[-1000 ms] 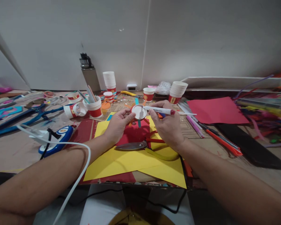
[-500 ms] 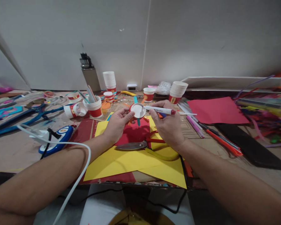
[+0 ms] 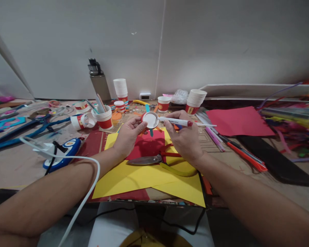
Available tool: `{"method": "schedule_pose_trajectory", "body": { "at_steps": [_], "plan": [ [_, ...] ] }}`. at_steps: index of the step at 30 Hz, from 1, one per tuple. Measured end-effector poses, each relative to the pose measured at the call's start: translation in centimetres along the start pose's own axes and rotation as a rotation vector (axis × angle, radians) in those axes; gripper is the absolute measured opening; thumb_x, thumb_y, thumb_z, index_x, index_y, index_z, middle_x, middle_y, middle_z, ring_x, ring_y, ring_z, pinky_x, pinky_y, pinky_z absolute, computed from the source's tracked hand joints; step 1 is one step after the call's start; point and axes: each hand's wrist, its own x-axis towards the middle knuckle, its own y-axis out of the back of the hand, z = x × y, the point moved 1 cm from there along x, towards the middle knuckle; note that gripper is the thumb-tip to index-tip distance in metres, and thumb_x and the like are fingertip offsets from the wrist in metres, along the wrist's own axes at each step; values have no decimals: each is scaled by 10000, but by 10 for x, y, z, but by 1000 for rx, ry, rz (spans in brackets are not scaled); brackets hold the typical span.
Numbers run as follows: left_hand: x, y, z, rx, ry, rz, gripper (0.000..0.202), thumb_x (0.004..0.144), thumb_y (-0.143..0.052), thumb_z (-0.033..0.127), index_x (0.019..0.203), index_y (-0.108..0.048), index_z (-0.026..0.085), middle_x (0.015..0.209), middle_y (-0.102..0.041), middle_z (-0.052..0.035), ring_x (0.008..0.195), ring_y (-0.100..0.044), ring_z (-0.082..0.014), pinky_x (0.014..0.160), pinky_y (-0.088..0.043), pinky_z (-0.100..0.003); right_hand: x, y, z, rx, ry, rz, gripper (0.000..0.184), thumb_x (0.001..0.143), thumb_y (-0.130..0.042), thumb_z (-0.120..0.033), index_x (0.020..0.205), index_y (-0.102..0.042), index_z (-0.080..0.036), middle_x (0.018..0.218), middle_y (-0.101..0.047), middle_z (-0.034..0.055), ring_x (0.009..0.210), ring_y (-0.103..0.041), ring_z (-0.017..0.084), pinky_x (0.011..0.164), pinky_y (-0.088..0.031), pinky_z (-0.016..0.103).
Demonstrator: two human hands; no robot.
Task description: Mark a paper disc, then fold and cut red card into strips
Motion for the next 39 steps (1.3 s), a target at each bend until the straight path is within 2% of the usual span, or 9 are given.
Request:
{"method": "schedule_pose_trajectory", "body": {
  "at_steps": [26, 39],
  "plan": [
    [0, 0, 0, 59, -83, 27, 257, 729, -737, 320, 923, -659, 169, 762, -688, -3, 630, -575, -79, 625, -468, -196, -1, -1, -2, 11, -10, -52, 52, 859, -581, -243, 887, -546, -217, 822, -647, 9, 750, -606, 162, 681, -470, 312],
    [-1, 1, 2, 82, -62, 36, 270, 729, -732, 325, 924, -642, 161, 761, -682, -9, 641, -585, -90, 631, -452, -212, -1, -1, -4, -12, 7, -70, 47, 847, -590, -227, 859, -546, -214, 837, -639, 19, 776, -608, 176, 707, -472, 328]
  ]
}}
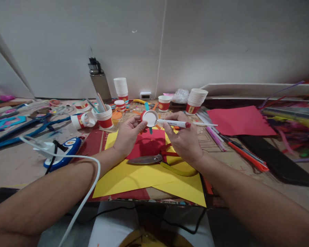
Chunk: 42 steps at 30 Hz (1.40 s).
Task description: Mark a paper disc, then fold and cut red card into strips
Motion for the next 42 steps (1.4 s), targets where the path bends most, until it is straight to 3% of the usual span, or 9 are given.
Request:
{"method": "schedule_pose_trajectory", "body": {
  "at_steps": [35, 42],
  "plan": [
    [-1, 0, -1, 30, 3, 28, 288, 712, -738, 349, 916, -647, 166, 726, -677, -11, 615, -577, -100, 614, -434, -225, -2, -1, -7, -29, 12, -23, 53, 838, -604, -242, 827, -563, -211, 779, -655, 12, 726, -604, 173, 679, -456, 328],
    [-1, 0, -1, 21, 16, 10, 277, 727, -726, 337, 931, -643, 169, 730, -675, -6, 618, -579, -97, 619, -439, -224, 1, 2, -3, -10, 34, 27, 34, 852, -583, -244, 856, -557, -223, 821, -652, 10, 750, -610, 171, 671, -468, 322]
  ]
}}
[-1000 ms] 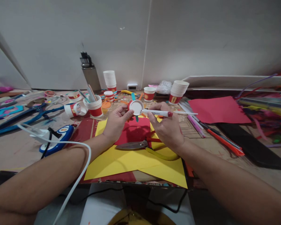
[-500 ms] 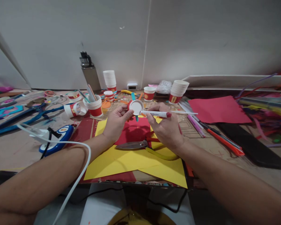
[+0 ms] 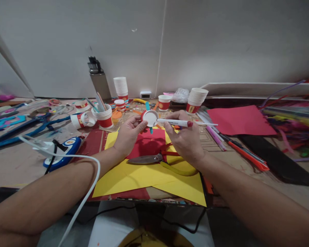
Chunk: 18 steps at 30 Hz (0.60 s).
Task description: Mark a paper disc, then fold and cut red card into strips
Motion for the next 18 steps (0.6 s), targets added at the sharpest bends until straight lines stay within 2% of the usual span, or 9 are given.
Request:
{"method": "schedule_pose_trajectory", "body": {
  "at_steps": [10, 18],
  "plan": [
    [0, -1, 2, 0, -13, -7, 280, 726, -728, 339, 930, -648, 165, 780, -691, -17, 628, -578, -92, 622, -450, -221, 0, 0, 1, -25, 4, -31, 28, 840, -585, -240, 845, -565, -221, 808, -645, 14, 735, -601, 175, 679, -461, 324],
    [1, 1, 1, 13, -7, -1, 274, 733, -728, 332, 932, -643, 164, 733, -678, -2, 618, -577, -87, 609, -432, -209, -1, 0, -3, -65, 18, -53, 57, 847, -596, -240, 816, -563, -205, 793, -638, 17, 753, -601, 178, 694, -444, 322]
  ]
}}
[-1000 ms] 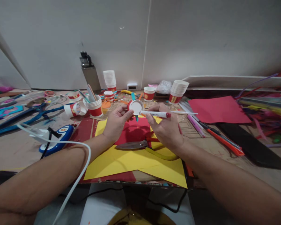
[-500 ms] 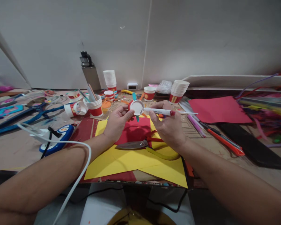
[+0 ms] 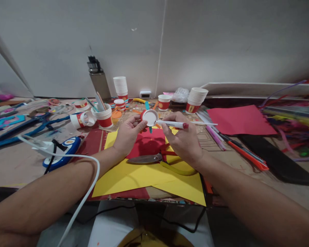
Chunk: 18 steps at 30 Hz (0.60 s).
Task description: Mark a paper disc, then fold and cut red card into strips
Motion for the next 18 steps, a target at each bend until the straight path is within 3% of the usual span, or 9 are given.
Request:
{"method": "schedule_pose_trajectory", "body": {
  "at_steps": [13, 18],
  "plan": [
    [0, -1, 0, -4, 17, -7, 306, 718, -738, 343, 942, -639, 160, 760, -682, -4, 616, -579, -86, 617, -445, -218, -3, -5, 0, 60, 21, -42, 23, 849, -594, -220, 841, -583, -203, 795, -644, 21, 740, -592, 167, 688, -448, 314],
    [-2, -3, -1, -30, 72, -35, 306, 706, -749, 338, 923, -642, 151, 743, -685, -7, 619, -582, -89, 622, -443, -216, -2, -2, -2, 113, -32, -12, 50, 847, -609, -235, 853, -571, -203, 793, -644, 13, 726, -596, 159, 677, -455, 307]
  ]
}}
